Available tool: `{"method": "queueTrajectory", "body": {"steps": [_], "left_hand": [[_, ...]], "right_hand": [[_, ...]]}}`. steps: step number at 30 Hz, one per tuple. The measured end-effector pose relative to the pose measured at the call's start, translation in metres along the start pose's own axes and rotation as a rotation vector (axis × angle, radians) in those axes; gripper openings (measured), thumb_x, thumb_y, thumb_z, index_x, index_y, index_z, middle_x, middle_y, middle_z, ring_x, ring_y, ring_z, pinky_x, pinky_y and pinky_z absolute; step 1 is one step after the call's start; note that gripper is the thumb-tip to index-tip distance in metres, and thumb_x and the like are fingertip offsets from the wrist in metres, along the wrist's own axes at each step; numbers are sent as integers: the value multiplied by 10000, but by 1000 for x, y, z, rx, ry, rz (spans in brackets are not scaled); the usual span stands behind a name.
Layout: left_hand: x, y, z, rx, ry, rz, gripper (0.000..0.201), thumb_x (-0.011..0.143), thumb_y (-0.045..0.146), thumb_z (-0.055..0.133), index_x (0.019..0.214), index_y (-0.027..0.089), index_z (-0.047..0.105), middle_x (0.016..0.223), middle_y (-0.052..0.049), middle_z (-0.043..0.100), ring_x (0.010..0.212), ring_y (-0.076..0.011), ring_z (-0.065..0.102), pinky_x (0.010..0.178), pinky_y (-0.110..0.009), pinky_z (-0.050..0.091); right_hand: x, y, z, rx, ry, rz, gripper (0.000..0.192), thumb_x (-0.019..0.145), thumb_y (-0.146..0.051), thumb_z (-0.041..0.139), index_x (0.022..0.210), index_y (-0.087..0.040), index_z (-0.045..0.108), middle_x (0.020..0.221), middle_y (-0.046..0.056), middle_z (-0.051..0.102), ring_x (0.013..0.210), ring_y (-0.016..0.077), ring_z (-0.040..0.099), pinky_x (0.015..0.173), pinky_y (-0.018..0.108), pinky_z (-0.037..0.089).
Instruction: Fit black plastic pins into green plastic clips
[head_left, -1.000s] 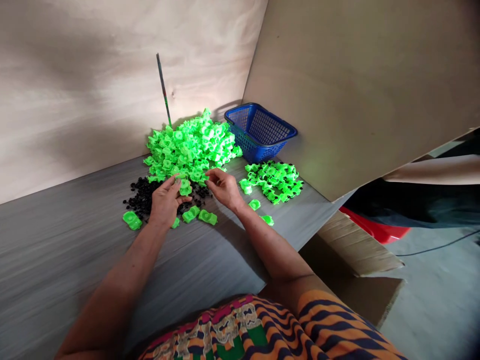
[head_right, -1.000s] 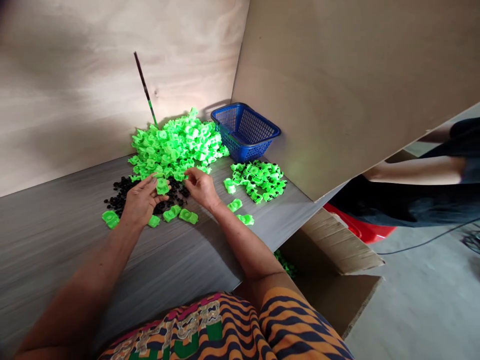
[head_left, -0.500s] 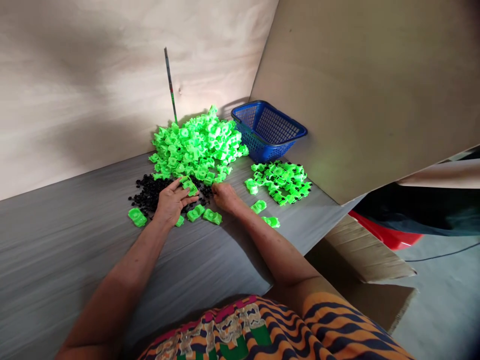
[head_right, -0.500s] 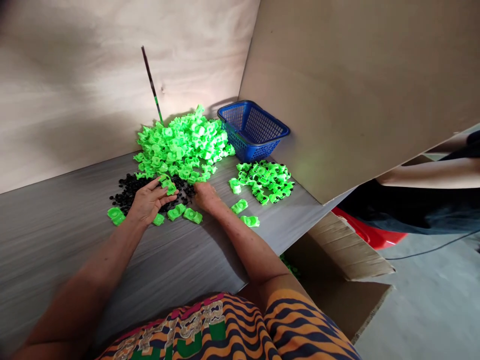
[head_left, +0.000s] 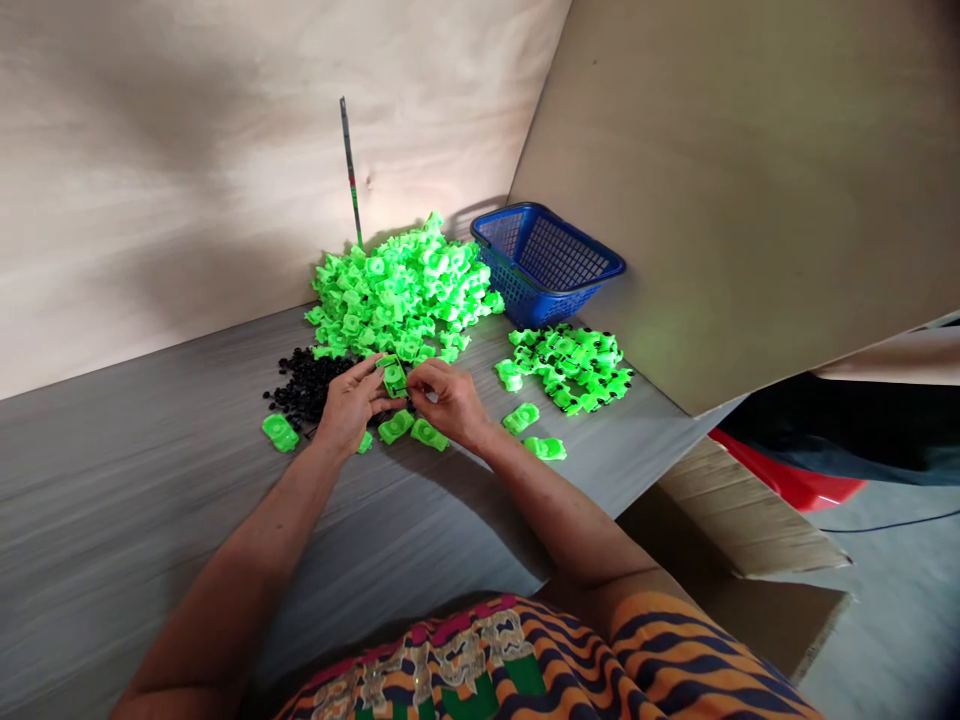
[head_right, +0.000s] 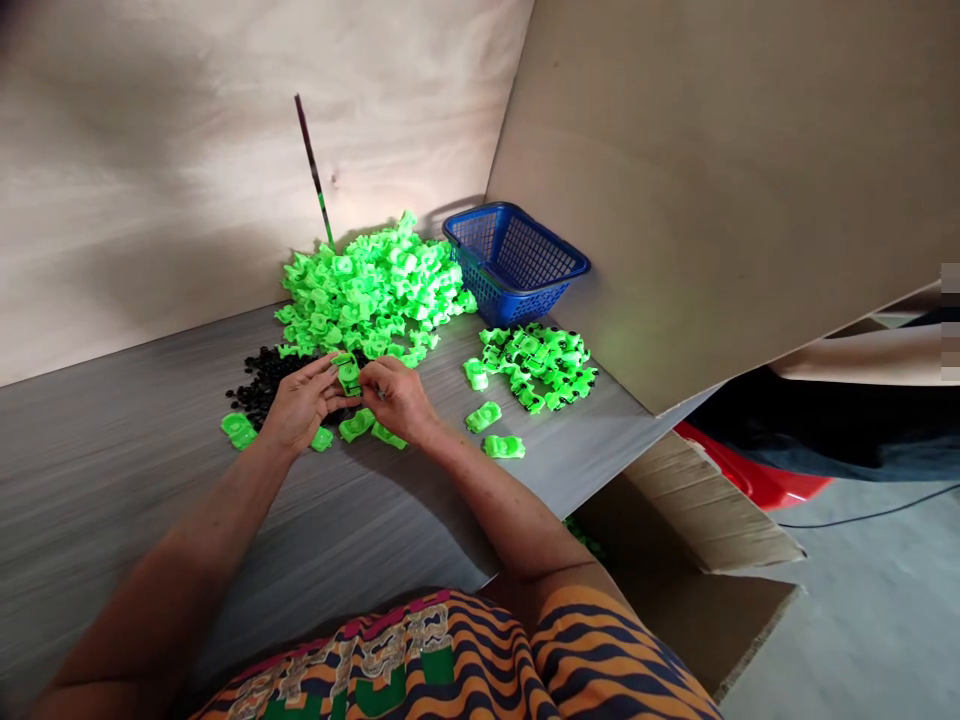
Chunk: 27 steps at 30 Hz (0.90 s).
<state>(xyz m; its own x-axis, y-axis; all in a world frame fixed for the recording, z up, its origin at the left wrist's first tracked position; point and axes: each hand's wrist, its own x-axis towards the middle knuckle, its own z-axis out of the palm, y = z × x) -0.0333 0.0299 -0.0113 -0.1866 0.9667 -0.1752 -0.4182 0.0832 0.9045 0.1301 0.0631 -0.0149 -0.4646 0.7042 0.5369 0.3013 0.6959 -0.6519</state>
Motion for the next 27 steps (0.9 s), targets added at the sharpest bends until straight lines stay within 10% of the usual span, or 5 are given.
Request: {"method": "queueTrajectory", "body": {"steps": [27], "left_hand": [[-4, 1, 3, 160, -65, 151, 686, 503, 265, 921, 1154, 133, 750, 798, 2, 705, 730, -155, 663, 678, -317, 628]], "right_hand": [[-2, -6, 4, -125, -2, 77, 156, 862, -105, 493, 804, -206, 596, 817, 26, 595, 760, 146, 524, 685, 245, 399]]}}
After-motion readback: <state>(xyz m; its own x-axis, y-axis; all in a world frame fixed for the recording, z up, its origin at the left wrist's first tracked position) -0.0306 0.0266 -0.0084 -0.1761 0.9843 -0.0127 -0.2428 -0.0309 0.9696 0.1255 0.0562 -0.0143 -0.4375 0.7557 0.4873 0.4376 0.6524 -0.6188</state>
